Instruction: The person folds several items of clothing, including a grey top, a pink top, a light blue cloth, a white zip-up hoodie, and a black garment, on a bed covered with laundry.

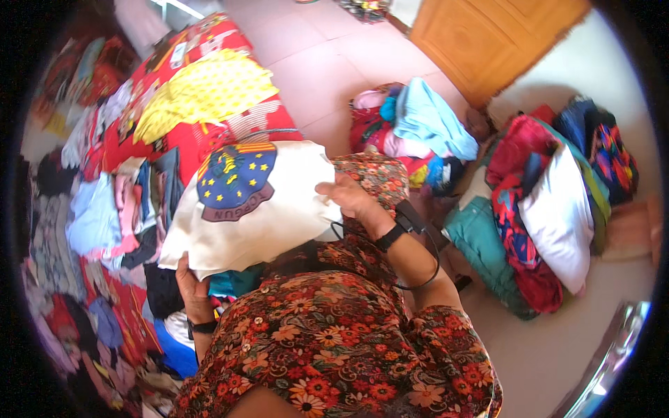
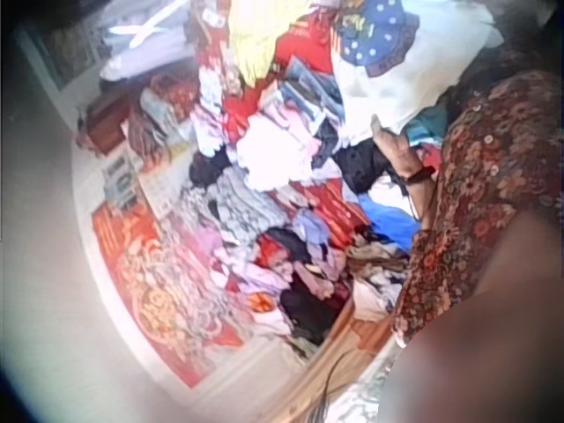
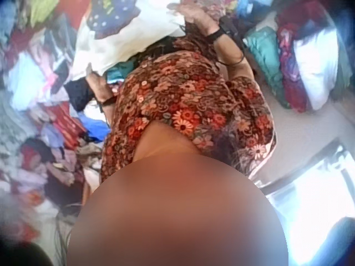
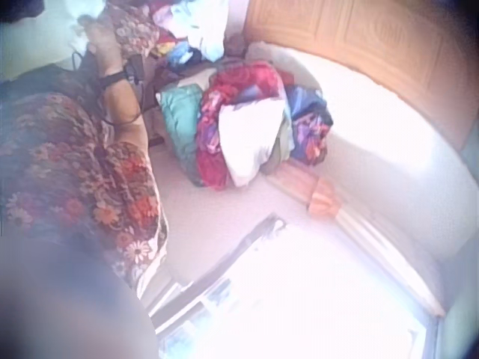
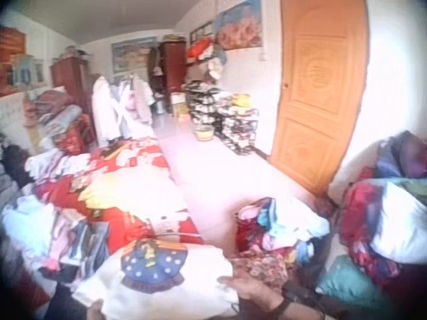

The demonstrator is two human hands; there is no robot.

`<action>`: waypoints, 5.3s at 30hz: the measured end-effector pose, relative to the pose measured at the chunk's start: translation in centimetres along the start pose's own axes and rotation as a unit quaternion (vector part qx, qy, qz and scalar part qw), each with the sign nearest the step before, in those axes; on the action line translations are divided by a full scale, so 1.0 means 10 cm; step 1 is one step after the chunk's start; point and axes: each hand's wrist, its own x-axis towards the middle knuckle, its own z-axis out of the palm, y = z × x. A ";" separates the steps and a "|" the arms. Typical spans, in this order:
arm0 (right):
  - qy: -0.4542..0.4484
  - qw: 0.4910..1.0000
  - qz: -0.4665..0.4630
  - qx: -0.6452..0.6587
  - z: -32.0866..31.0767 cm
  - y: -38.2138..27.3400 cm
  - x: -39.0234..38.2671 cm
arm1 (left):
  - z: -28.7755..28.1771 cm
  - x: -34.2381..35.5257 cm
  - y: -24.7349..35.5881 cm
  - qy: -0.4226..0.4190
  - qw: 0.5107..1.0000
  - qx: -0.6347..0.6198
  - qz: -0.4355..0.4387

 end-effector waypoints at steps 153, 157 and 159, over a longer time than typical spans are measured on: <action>0.319 0.822 -0.283 0.378 -1.73 -0.54 -0.39 | 0.52 -0.52 0.03 -0.198 0.712 0.663 0.122; 0.369 0.813 -0.260 0.368 -1.67 -0.53 -0.52 | 0.49 -0.50 0.06 -0.235 0.614 0.739 0.148; 0.370 0.817 -0.259 0.358 -1.69 -0.54 -0.56 | 0.48 -0.41 0.08 -0.242 0.630 0.719 0.166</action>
